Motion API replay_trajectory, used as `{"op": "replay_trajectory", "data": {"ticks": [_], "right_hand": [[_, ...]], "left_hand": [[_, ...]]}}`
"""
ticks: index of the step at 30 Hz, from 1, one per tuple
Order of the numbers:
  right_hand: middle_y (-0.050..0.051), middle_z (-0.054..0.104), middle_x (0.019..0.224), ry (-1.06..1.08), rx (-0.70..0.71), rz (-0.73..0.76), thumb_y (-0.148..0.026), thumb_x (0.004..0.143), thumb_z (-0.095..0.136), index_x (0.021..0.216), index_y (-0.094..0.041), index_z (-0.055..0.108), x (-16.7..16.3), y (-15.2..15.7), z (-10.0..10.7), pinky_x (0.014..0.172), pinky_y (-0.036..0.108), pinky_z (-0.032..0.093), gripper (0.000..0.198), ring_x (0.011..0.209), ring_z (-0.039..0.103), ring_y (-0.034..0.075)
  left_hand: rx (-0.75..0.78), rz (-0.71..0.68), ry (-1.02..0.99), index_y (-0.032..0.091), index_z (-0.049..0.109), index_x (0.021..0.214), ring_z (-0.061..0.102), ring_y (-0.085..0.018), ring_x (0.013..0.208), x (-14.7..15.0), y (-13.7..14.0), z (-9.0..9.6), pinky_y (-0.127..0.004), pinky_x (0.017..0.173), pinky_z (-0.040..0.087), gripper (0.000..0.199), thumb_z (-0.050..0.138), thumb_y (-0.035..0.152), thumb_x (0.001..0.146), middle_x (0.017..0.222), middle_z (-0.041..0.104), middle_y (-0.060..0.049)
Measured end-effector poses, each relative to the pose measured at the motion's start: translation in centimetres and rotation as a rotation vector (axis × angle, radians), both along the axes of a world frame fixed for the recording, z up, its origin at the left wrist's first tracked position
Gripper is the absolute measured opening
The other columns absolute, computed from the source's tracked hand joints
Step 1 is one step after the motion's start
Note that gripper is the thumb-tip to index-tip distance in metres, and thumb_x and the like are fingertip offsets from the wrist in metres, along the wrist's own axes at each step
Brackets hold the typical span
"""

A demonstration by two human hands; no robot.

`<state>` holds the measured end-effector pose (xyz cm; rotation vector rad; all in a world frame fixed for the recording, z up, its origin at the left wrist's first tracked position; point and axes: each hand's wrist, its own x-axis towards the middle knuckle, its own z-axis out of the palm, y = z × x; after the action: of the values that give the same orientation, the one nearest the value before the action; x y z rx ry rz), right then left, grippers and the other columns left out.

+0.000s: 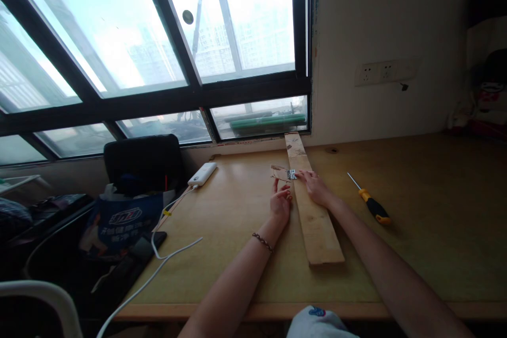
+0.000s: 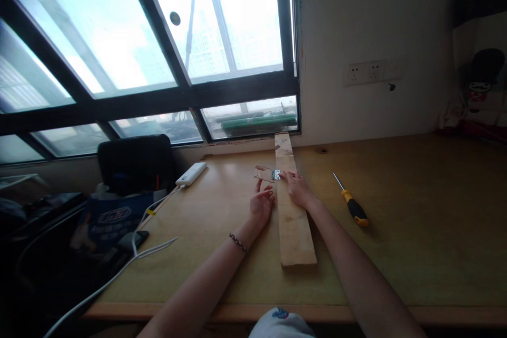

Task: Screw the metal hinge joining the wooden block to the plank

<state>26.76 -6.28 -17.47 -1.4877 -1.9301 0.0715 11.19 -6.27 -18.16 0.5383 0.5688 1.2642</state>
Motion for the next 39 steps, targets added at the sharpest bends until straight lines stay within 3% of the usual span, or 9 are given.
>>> {"op": "replay_trajectory", "data": {"ticks": [9, 14, 18, 25, 31, 35, 39], "right_hand": [[0.01, 0.046, 0.132, 0.05, 0.099, 0.025, -0.005, 0.08, 0.035, 0.134, -0.018, 0.032, 0.2, 0.4, -0.7, 0.099, 0.043, 0.036, 0.056, 0.117, 0.044, 0.022], [0.009, 0.036, 0.14, 0.184, 0.172, 0.059, -0.003, 0.075, 0.037, 0.14, -0.021, 0.015, 0.0, 0.3, -0.8, 0.098, 0.043, 0.039, 0.071, 0.113, 0.048, 0.02], [0.01, 0.034, 0.14, 0.248, 0.241, 0.0, -0.001, 0.072, 0.037, 0.14, -0.021, 0.011, 0.1, -0.3, -0.5, 0.096, 0.042, 0.041, 0.075, 0.108, 0.049, 0.02], [0.009, 0.04, 0.135, 0.131, 0.355, -0.148, 0.001, 0.072, 0.034, 0.14, -0.019, 0.019, -0.2, -2.0, 1.2, 0.1, 0.042, 0.034, 0.073, 0.118, 0.039, 0.022], [0.012, 0.059, 0.115, -0.005, 0.214, -0.23, 0.001, 0.07, 0.038, 0.128, -0.011, 0.039, 0.0, -1.5, 0.3, 0.094, 0.043, 0.034, 0.06, 0.109, 0.042, 0.026], [0.012, 0.062, 0.112, 0.042, 0.164, -0.243, 0.001, 0.069, 0.038, 0.122, -0.01, 0.045, 0.3, -0.8, -0.6, 0.091, 0.043, 0.034, 0.055, 0.106, 0.043, 0.028], [0.009, 0.063, 0.111, 0.096, 0.169, -0.221, 0.002, 0.068, 0.037, 0.122, -0.013, 0.045, 0.4, -0.7, -0.7, 0.09, 0.042, 0.035, 0.056, 0.105, 0.044, 0.027]], "left_hand": [[0.139, -0.131, 0.079, 0.026, 0.029, 0.136, 0.044, -0.004, 0.048, 0.2, -0.2, 0.1, -0.019, 0.052, 0.033, 0.085, 0.059, 0.009, 0.058, 0.07, 0.057, 0.004], [0.242, -0.16, 0.213, 0.027, 0.031, 0.137, 0.035, -0.002, 0.041, 0.4, -0.4, 0.3, -0.018, 0.044, 0.024, 0.08, 0.061, 0.018, 0.063, 0.066, 0.054, 0.005], [0.313, -0.178, 0.372, 0.027, 0.032, 0.136, 0.026, -0.002, 0.036, 0.2, -0.4, 0.3, -0.019, 0.039, 0.016, 0.073, 0.059, 0.027, 0.069, 0.062, 0.051, 0.006], [0.376, -0.169, 0.582, 0.018, 0.041, 0.132, 0.028, -0.005, 0.04, 0.4, 0.0, -0.4, -0.018, 0.041, 0.019, 0.063, 0.055, 0.044, 0.076, 0.045, 0.036, 0.009], [0.414, -0.172, 0.612, 0.017, 0.043, 0.131, 0.026, -0.005, 0.041, 0.6, 0.0, -0.8, -0.019, 0.041, 0.018, 0.063, 0.053, 0.047, 0.077, 0.045, 0.033, 0.009], [0.417, -0.155, 0.633, 0.016, 0.044, 0.131, 0.027, -0.005, 0.041, 0.4, -0.3, -0.5, -0.019, 0.041, 0.019, 0.063, 0.055, 0.046, 0.076, 0.046, 0.033, 0.009], [0.39, -0.049, 0.669, 0.014, 0.046, 0.129, 0.03, -0.005, 0.041, 0.3, -0.5, -0.1, -0.019, 0.043, 0.024, 0.062, 0.056, 0.043, 0.075, 0.046, 0.038, 0.008]]}}
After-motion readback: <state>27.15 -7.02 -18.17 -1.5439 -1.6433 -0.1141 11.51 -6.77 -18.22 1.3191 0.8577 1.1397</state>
